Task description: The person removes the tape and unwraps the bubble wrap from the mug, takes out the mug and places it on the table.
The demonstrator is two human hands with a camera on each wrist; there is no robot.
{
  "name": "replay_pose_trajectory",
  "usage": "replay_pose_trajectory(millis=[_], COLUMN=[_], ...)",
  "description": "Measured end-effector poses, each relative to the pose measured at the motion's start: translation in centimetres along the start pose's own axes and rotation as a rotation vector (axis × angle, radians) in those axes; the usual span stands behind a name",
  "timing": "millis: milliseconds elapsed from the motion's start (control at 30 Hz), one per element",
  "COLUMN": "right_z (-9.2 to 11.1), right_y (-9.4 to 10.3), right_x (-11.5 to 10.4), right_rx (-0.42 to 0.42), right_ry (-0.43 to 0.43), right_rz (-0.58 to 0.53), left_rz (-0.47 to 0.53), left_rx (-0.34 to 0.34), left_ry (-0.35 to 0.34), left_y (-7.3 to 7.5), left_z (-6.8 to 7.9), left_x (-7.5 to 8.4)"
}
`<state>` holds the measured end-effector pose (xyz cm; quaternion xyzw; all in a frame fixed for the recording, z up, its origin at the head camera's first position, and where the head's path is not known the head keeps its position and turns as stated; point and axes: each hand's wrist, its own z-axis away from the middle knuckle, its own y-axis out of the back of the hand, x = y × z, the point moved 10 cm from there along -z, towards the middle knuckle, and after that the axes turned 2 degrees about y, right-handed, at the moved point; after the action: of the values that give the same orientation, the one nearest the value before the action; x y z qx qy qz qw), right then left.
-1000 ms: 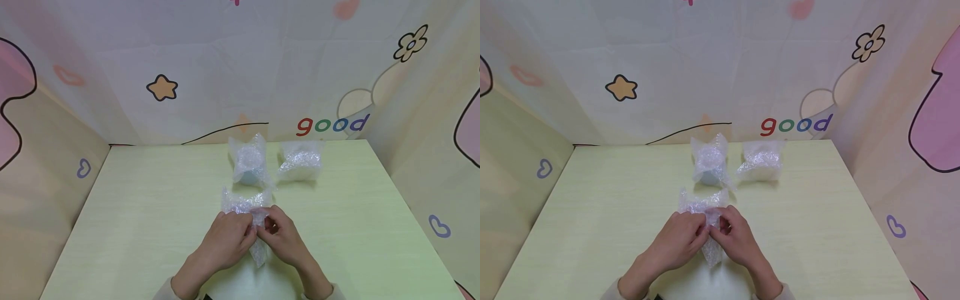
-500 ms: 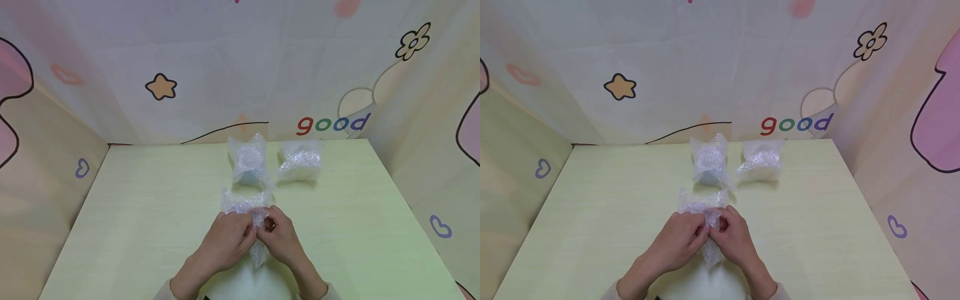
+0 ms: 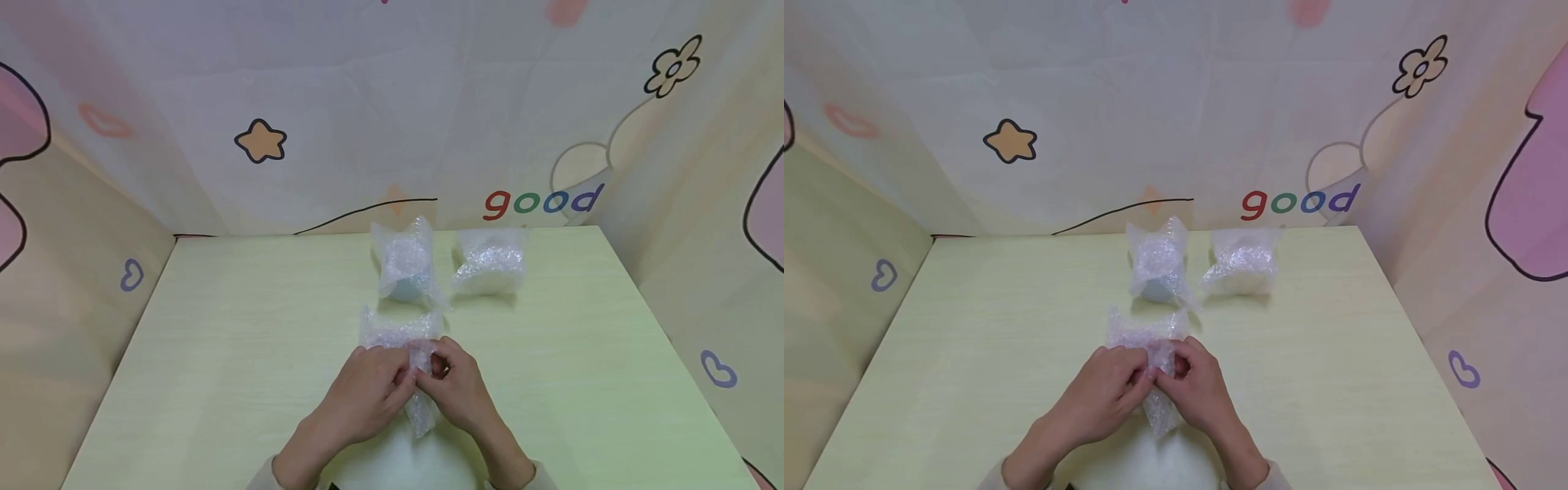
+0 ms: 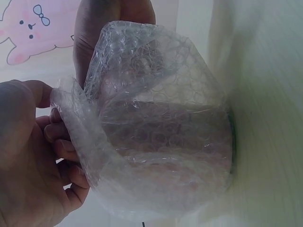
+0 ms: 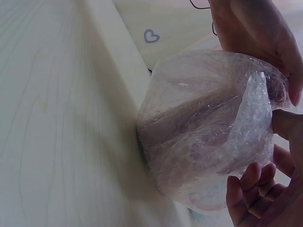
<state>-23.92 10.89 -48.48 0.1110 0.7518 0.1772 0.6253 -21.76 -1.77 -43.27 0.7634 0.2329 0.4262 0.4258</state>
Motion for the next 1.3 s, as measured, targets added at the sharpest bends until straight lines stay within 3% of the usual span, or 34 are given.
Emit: replay_pose_trajectory(millis=[300, 667, 1033, 1300], right_z=[0.0, -0.2, -0.2, -0.1], right_y=[0.0, -0.4, -0.6, -0.5], right_x=[-0.1, 0.3, 0.3, 0.3], right_rx=[-0.009, -0.024, -0.043, -0.047], right_ry=[0.003, -0.016, -0.022, -0.026], right_rz=[-0.016, -0.017, -0.024, -0.044], left_rz=[0.109, 0.344, 0.474, 0.482], left_rx=[0.024, 0.072, 0.165, 0.218], left_ry=[0.007, 0.048, 0.084, 0.096], left_y=[0.5, 1.9, 4.2, 5.6], left_z=[0.3, 1.9, 4.2, 5.0], left_x=[-0.4, -2.2, -4.6, -5.8])
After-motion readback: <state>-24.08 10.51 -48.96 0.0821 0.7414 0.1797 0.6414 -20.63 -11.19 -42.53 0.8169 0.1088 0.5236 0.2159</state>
